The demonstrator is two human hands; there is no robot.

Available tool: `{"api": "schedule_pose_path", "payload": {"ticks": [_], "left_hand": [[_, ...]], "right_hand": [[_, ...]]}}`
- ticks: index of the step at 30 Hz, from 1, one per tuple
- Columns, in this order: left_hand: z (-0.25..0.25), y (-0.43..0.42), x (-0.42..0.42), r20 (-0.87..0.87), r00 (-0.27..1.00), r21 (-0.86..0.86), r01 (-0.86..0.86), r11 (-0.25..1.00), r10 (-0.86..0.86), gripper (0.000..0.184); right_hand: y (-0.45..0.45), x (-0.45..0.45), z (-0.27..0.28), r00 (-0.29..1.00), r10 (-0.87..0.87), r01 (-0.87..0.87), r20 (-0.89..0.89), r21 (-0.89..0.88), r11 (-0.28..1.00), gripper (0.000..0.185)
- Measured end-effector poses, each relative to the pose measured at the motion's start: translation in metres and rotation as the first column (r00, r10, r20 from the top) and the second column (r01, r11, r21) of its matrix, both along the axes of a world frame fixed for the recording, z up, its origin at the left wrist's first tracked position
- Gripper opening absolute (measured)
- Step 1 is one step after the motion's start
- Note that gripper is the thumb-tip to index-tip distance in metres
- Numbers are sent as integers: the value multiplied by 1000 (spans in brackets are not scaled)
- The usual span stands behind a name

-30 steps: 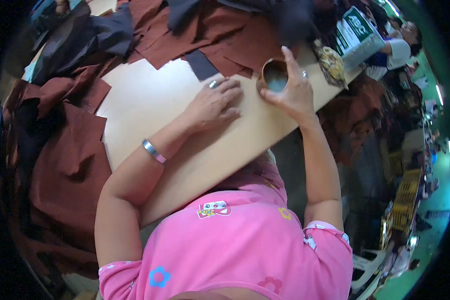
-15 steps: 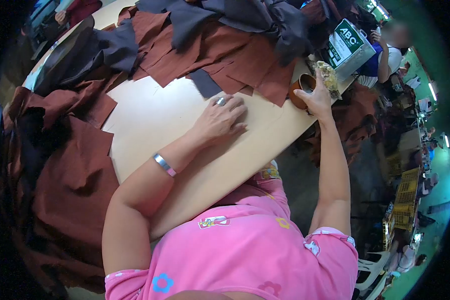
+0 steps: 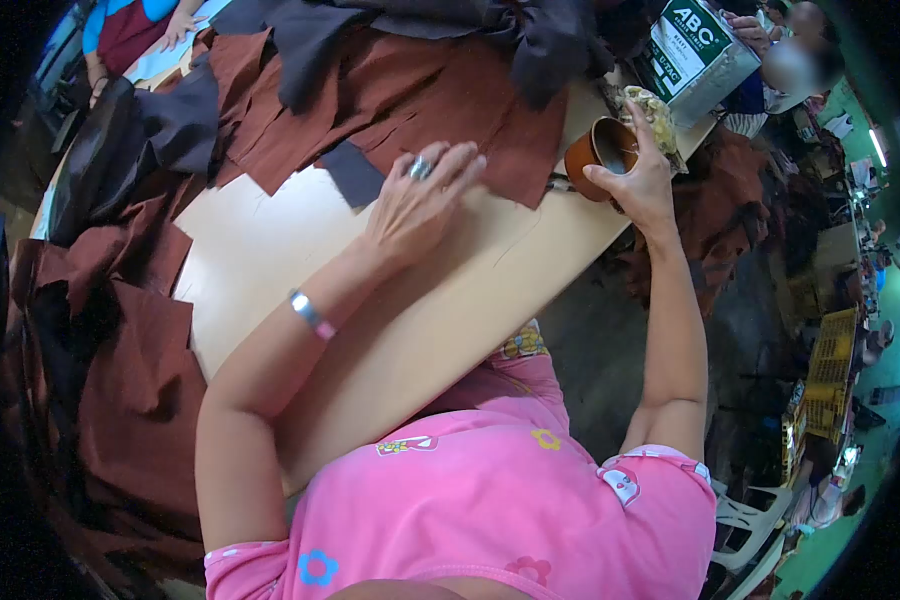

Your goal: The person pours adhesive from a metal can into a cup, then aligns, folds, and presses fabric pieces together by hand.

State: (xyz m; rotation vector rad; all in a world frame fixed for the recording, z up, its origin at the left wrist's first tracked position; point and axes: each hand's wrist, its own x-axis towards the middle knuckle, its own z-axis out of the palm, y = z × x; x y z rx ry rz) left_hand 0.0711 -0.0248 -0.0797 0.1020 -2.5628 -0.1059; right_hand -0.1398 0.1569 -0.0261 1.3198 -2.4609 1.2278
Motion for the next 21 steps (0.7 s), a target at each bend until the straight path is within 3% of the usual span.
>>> {"api": "schedule_pose_path", "payload": {"ticks": [2, 5, 6, 7, 9, 10, 14, 17, 18, 19, 21], "left_hand": [[-6, -19, -35, -138, 990, -83, -39, 996, 27, 32], [-1, -42, -58, 42, 999, -43, -3, 999, 5, 24], [2, -44, -60, -86, 996, 144, -7, 990, 20, 15], [5, -48, -60, -83, 996, 204, -2, 979, 19, 15], [25, -52, -52, -70, 997, 327, 10, 945, 14, 16], [38, -54, -45, 30, 1000, 416, -4, 909, -9, 21], [49, -53, -24, -156, 988, 453, 88, 887, -18, 22], [57, -58, -6, -329, 944, 784, 279, 554, -11, 25], [66, -60, 6, -390, 918, 794, 372, 481, -68, 33], [79, -59, 17, -418, 908, 838, 381, 391, 9, 36], [92, -66, 40, -512, 857, 756, 415, 506, 61, 40]], "right_hand": [[-4, -18, -1, 995, -2, 5, -102, 20, 1000, 89], [-12, -42, -7, 959, 14, -2, -284, 43, 999, 89], [-16, -40, -5, 953, 8, 17, -302, 80, 997, 89], [-18, -41, -7, 991, 36, -29, -127, 59, 998, 89], [-21, -41, -5, 991, 19, 1, -133, 150, 989, 90], [-22, -40, -6, 992, 12, 9, -129, 156, 988, 90], [-24, -43, -9, 989, 14, 10, -147, 160, 987, 93], [-24, -48, -15, 988, 17, 7, -155, 153, 988, 94], [-25, -46, -11, 991, 9, 13, -134, 160, 987, 95], [-25, -44, -9, 994, -4, 24, -113, 167, 986, 95], [-23, -45, -12, 992, -21, 43, -128, 167, 985, 96]]}}
